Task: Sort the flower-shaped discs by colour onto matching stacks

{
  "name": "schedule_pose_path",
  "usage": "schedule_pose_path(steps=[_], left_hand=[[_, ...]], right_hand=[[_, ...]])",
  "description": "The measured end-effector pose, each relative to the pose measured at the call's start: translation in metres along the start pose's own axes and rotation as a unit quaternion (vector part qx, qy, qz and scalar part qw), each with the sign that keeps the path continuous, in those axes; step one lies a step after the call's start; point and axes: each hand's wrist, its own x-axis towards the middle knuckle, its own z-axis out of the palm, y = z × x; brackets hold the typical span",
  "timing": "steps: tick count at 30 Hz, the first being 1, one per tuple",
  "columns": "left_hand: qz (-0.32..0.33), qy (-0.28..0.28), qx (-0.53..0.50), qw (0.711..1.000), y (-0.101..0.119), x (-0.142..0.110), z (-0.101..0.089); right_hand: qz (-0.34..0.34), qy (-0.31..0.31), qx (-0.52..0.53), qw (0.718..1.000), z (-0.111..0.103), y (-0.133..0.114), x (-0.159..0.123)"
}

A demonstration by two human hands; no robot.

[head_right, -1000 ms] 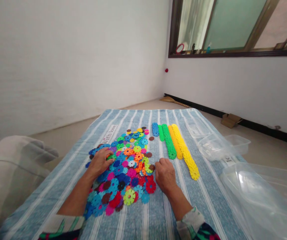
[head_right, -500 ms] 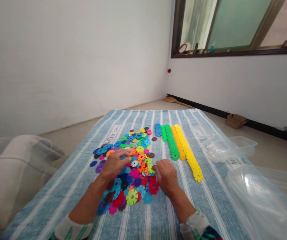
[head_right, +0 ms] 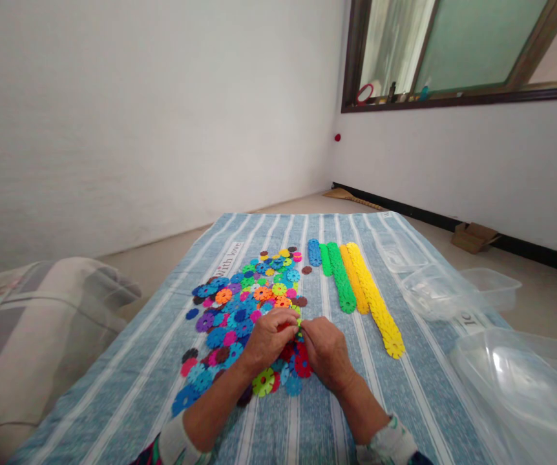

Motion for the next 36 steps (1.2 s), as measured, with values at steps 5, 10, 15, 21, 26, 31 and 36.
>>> schedule_pose_path(steps=[5,10,15,21,26,31,36], left_hand=[[0.017,0.005,0.009,1.0,-0.003,-0.001,0.003],[0.054,0.045,0.04,0.997,-0.007,0.002,-0.001],[0.071,0.043,0.043,0.996,-0.015,0.005,-0.003],[0.071,0.046,0.052,0.995,-0.016,0.006,-0.003],[0.062,0.042,0.059,0.995,-0.011,0.006,-0.004],[0.055,0.043,0.061,0.996,-0.011,0.006,-0.004],[0.058,0.037,0.068,0.995,-0.011,0.006,-0.005]], right_hand=[[-0.007,0.01,0.012,1.0,-0.001,0.001,0.002],[0.036,0.078,-0.031,0.996,-0.018,0.031,0.007],[0.118,0.122,-0.115,0.979,-0.04,0.076,0.001],[0.119,0.093,-0.136,0.979,-0.041,0.092,-0.008],[0.114,0.078,-0.165,0.977,-0.039,0.096,-0.005],[0.133,0.072,-0.225,0.963,-0.034,0.097,-0.002],[0.129,0.081,-0.256,0.955,-0.032,0.088,-0.001]])
